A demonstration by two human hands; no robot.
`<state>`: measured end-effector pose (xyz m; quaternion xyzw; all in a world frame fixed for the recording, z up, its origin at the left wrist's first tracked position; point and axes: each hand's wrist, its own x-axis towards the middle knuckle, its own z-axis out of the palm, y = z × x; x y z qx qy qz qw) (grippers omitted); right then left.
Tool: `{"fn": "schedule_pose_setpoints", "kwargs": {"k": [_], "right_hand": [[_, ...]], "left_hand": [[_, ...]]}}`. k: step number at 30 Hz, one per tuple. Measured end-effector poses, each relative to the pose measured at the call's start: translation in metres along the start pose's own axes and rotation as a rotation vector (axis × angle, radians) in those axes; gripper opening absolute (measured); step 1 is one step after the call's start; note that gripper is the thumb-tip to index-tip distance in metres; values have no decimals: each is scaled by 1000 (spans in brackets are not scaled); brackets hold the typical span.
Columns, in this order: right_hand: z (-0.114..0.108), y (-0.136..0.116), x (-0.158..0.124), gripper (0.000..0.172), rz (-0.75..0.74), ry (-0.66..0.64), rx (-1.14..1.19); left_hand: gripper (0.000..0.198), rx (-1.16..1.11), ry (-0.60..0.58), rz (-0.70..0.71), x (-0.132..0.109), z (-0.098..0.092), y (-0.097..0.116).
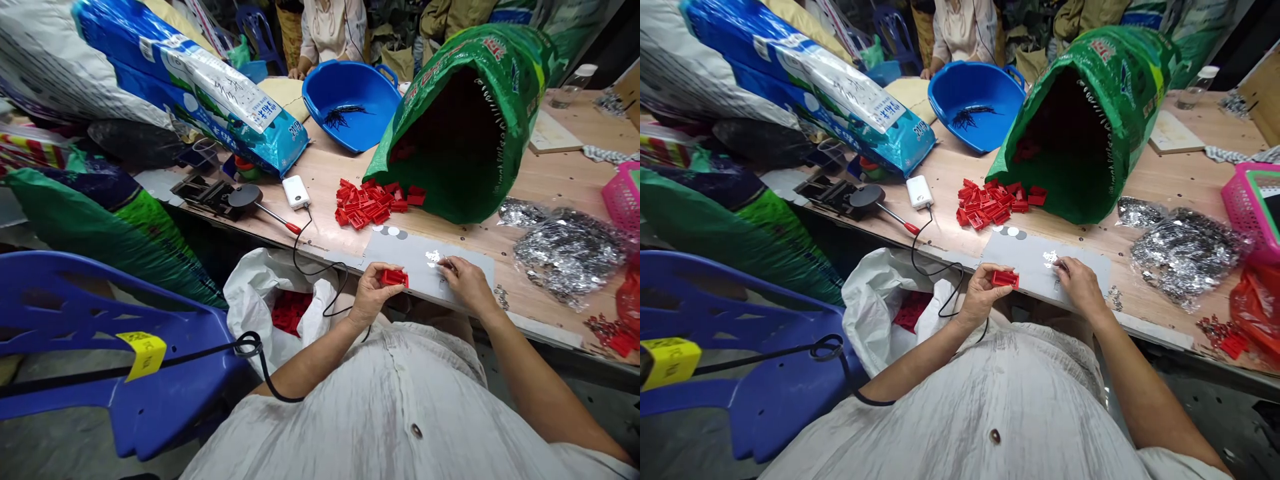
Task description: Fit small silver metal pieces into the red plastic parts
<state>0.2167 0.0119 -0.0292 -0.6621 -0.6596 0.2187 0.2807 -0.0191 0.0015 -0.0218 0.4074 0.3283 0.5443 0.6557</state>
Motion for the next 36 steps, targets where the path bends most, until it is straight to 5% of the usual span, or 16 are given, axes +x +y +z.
{"fn": "schedule_pose_setpoints", "kwargs": {"k": [7, 14, 21, 36], "right_hand": [[4, 4, 22, 14, -107, -98, -258], [-4, -2, 29, 9, -51, -167, -131], [-9, -2, 28, 12, 10, -135, -31], [-5, 6, 29, 15, -127, -60, -111]], "left_hand": [[42, 16, 31, -82, 0, -1, -4], [46, -3, 50, -115, 4, -2, -6], [52, -56, 26, -143, 11, 0, -9], [50, -65, -12, -93, 13, 2, -11]]}}
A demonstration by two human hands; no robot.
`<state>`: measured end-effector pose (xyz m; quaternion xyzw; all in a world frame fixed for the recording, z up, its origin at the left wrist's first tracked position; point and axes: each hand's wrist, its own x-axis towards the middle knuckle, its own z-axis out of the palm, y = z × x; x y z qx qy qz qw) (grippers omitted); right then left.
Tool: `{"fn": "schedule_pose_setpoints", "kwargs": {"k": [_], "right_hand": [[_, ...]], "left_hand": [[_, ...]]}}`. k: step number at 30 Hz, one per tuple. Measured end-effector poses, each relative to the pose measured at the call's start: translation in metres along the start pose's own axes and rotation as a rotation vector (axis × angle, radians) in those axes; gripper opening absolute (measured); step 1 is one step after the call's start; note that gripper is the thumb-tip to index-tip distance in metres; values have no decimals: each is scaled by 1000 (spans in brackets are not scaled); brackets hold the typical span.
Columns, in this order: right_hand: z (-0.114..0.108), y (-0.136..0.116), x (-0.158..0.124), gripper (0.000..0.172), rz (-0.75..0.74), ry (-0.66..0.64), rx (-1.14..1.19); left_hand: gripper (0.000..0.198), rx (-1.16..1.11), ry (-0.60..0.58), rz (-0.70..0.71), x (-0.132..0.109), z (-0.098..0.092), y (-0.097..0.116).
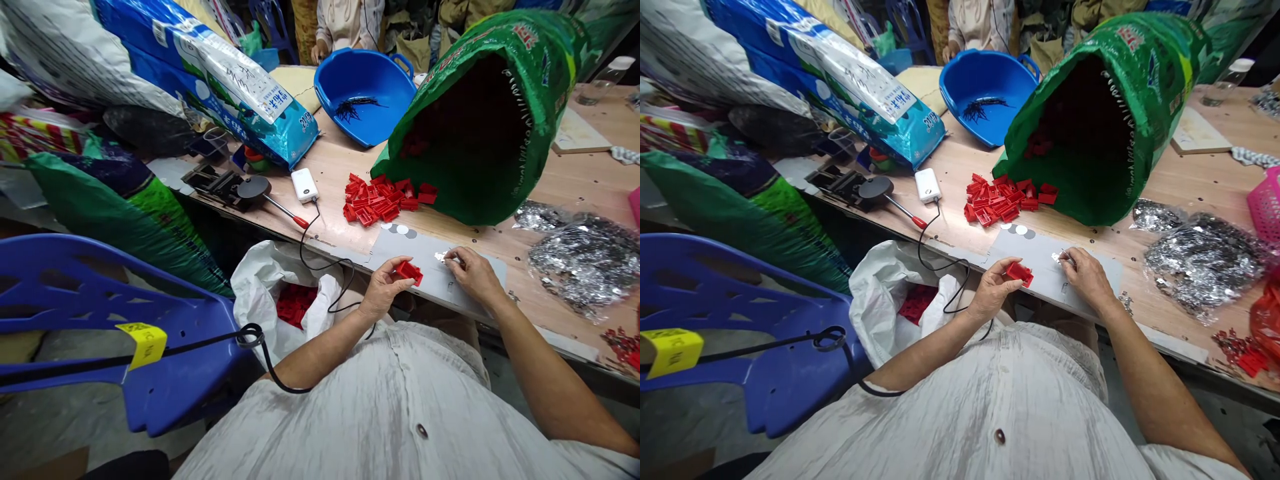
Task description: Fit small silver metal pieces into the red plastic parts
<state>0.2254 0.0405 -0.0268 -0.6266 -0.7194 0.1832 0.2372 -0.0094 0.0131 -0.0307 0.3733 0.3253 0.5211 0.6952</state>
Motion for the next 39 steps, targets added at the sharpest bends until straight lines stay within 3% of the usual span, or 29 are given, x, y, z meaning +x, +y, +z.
{"fn": "schedule_pose_setpoints", "kwargs": {"k": [16, 20, 28, 35, 39], "right_hand": [[-1, 9, -6, 29, 185, 37, 233], [-4, -5, -9, 36, 217, -41, 456], [-3, -62, -20, 35, 216, -219, 729], [13, -59, -23, 30, 168, -191, 709], [13, -60, -26, 29, 196, -183, 731]], "left_hand": [[50, 49, -10, 14, 0, -3, -4], [49, 108, -12, 36, 0, -3, -6], [51, 211, -17, 78, -3, 0, -4], [47, 235, -39, 84, -7, 3, -1], [50, 175, -28, 19, -7, 2, -3]]}}
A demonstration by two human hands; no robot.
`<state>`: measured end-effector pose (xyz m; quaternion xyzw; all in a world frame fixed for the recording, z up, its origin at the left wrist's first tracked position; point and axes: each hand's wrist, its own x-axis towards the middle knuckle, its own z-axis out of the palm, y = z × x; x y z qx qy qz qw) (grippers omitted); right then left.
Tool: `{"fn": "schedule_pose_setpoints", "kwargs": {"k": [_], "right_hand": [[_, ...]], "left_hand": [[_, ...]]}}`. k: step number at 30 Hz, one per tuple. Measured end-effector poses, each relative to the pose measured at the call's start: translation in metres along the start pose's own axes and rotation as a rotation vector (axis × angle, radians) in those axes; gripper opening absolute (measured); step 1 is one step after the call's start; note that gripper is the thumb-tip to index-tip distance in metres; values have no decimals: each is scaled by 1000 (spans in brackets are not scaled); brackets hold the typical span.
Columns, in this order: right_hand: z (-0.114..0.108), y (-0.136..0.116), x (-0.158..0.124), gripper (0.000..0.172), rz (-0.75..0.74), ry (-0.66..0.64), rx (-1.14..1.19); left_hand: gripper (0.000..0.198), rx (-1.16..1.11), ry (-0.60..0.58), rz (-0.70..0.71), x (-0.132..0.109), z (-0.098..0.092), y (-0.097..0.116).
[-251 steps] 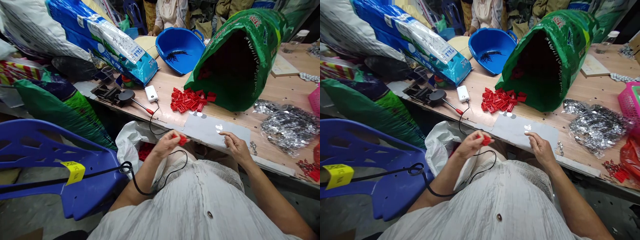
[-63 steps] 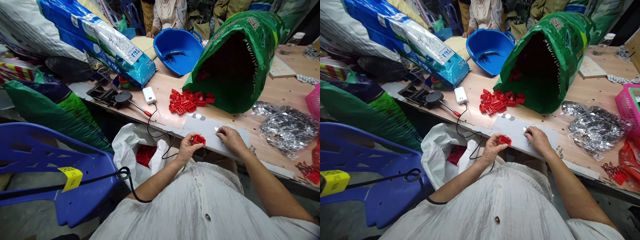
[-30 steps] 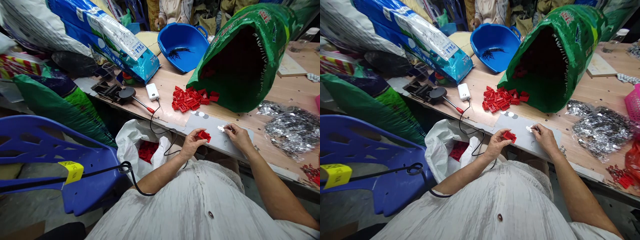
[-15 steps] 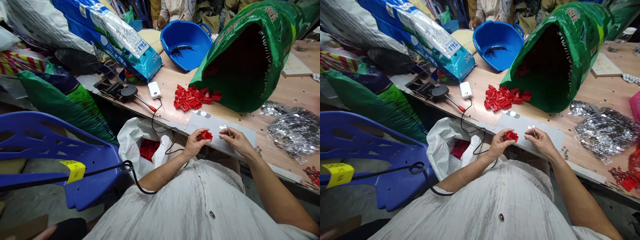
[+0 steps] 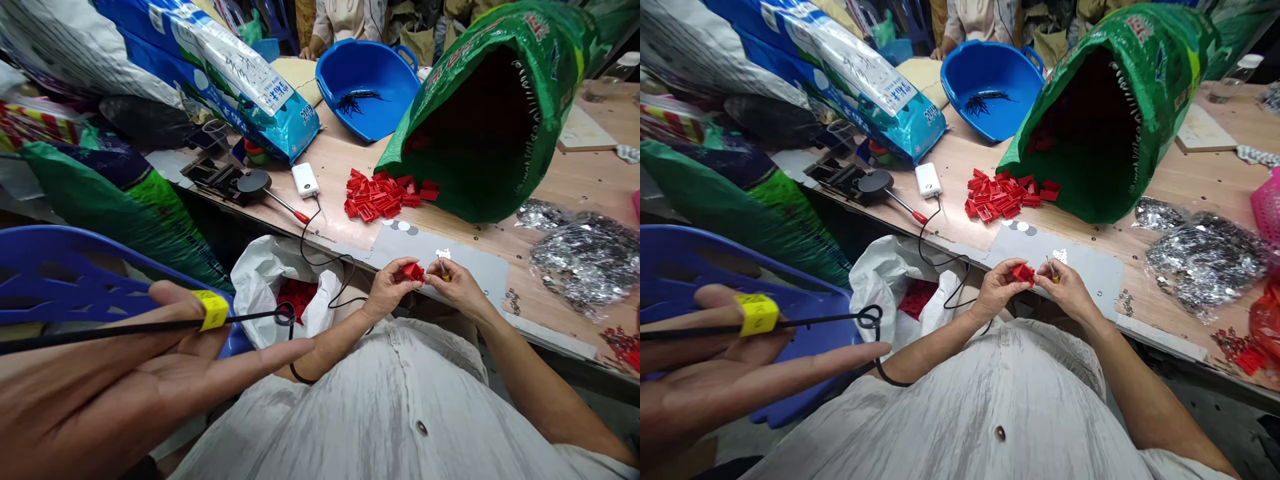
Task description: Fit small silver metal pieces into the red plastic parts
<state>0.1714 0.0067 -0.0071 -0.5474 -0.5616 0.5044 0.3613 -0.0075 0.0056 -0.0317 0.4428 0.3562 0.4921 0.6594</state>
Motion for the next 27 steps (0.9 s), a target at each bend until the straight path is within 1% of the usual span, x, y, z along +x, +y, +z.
{"fn": "schedule_pose_setpoints", "kwargs": {"k": [5, 11, 14, 18, 23, 27], "right_hand": [[-1, -3, -3, 34, 40, -26, 54], [-1, -8, -7, 31, 13, -20, 25], [-1, -10, -8, 30, 0, -1, -18], [0, -11, -10, 30, -11, 8, -24], [0, -13, -11, 32, 2, -10, 45], [2, -12, -11, 33, 20, -20, 97]], "left_hand": [[52, -90, 30, -55, 1, 0, 2], [49, -125, 12, -25, 0, 0, 4], [47, -111, -16, 2, -2, 0, 3], [44, -62, -21, 42, -4, 1, 3], [43, -40, -14, 63, -4, 4, 7], [38, 37, -23, 126, -7, 6, 8]]}}
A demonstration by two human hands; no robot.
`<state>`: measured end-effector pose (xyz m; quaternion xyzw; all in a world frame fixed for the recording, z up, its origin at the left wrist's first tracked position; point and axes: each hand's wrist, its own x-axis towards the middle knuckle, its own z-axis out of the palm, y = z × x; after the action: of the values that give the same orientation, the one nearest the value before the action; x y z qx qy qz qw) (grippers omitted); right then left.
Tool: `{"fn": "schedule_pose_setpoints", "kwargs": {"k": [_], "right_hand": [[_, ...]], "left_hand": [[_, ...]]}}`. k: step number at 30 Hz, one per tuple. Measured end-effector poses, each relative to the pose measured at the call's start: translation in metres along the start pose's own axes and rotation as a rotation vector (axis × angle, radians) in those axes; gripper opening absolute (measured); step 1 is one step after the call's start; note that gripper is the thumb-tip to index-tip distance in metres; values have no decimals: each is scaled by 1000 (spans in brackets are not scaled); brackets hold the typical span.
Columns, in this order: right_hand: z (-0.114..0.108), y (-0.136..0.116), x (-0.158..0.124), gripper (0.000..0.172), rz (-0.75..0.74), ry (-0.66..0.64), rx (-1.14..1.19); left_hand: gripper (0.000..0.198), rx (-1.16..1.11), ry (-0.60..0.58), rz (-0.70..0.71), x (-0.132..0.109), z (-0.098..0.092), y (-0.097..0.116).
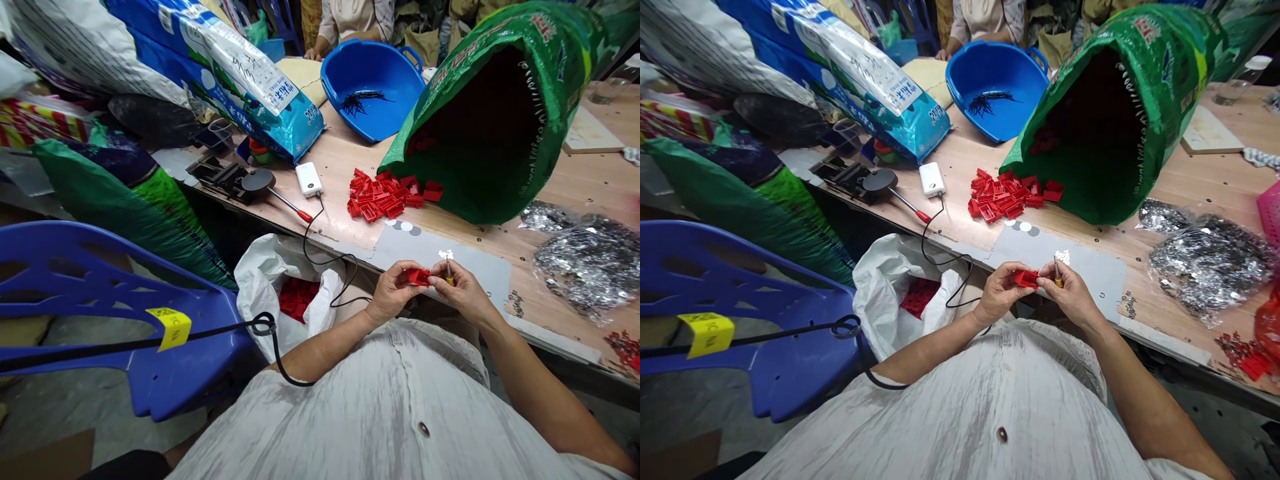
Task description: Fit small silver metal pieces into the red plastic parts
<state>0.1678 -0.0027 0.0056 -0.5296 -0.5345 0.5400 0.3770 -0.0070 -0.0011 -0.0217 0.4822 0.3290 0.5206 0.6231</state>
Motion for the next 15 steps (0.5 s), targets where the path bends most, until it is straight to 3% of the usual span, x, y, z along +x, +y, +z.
{"fn": "schedule_pose_setpoints", "kwargs": {"k": [4, 15], "right_hand": [[0, 7, 4, 35, 13, -14, 5], [-22, 24, -3, 40, -158, 83, -534]], "left_hand": [[36, 98, -23, 46, 1, 0, -4], [33, 374, -125, 67, 26, -25, -9]]}}
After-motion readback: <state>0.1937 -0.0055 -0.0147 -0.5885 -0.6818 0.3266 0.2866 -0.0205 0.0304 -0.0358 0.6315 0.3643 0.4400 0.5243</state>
